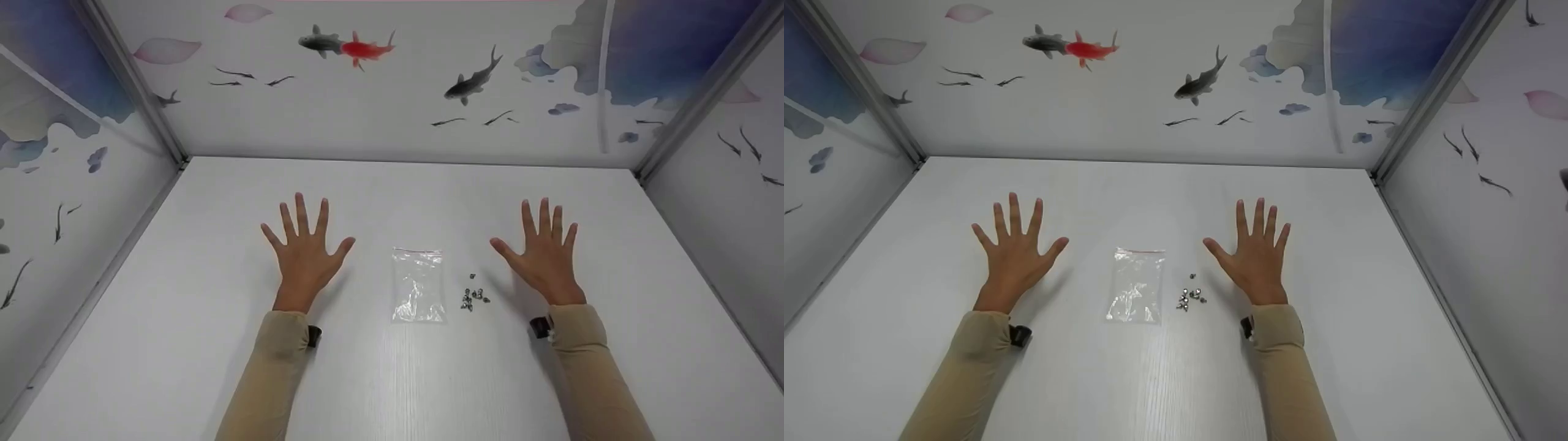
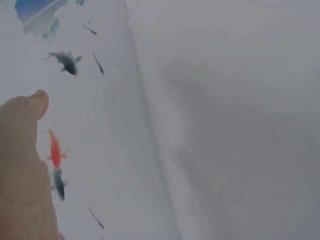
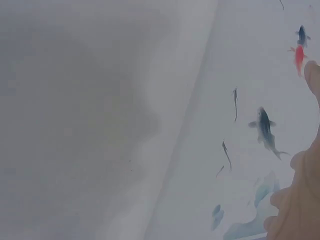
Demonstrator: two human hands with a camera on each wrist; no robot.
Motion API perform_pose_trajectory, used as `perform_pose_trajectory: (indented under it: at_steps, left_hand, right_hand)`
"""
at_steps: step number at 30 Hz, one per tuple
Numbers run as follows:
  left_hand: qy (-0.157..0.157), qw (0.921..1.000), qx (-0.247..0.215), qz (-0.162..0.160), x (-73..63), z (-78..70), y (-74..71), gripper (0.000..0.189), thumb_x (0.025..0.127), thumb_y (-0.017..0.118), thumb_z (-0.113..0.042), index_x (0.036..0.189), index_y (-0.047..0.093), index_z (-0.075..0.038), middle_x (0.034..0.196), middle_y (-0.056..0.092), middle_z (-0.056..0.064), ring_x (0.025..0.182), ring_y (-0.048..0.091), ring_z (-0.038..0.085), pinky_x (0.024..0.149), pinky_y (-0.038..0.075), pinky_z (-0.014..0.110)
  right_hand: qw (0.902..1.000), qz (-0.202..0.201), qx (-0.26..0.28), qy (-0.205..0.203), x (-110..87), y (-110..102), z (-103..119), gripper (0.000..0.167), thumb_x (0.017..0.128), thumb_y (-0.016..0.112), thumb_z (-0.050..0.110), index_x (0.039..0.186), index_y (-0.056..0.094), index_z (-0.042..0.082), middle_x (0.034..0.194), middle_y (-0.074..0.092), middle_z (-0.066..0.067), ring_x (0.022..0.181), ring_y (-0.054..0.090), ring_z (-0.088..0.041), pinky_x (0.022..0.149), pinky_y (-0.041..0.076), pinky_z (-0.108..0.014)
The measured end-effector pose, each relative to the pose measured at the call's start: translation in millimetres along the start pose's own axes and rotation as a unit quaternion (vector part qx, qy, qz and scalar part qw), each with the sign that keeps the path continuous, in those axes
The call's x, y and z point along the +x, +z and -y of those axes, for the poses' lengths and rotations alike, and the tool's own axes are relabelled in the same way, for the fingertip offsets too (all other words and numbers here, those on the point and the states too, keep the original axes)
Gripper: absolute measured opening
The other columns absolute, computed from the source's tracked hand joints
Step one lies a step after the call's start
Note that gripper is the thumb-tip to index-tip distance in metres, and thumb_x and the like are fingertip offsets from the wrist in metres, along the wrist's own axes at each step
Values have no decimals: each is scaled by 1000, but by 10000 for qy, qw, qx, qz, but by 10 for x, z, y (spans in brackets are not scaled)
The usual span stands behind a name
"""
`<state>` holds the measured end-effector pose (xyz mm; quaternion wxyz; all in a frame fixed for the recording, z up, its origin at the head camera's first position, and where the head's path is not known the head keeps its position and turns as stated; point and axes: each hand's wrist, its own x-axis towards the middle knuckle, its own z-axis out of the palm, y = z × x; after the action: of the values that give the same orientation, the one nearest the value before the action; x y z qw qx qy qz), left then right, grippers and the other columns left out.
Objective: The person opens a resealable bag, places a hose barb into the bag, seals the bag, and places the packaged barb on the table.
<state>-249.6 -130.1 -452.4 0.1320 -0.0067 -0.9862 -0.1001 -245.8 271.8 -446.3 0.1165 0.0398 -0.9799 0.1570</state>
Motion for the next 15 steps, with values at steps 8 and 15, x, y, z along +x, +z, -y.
perform_pose_trajectory:
  at_steps: [8,15]
  left_hand:
    - [288,9953,-691,-615,-13,-56,-146,77,95,40,-61,156,16,-20,161,0,20,148,-1,39,110,-4,68]
    - [1367,9790,-1509,93,-169,-238,-211,71,99,41,-51,156,14,-19,163,1,8,150,0,30,115,-1,60]
  right_hand:
    - [9927,-205,990,-664,53,-139,81,83,96,47,54,155,13,7,161,8,-18,149,4,-35,118,0,-53]
    - [9746,993,1531,-1300,109,-210,257,70,100,42,49,156,12,20,162,11,-5,149,8,-26,119,8,-49]
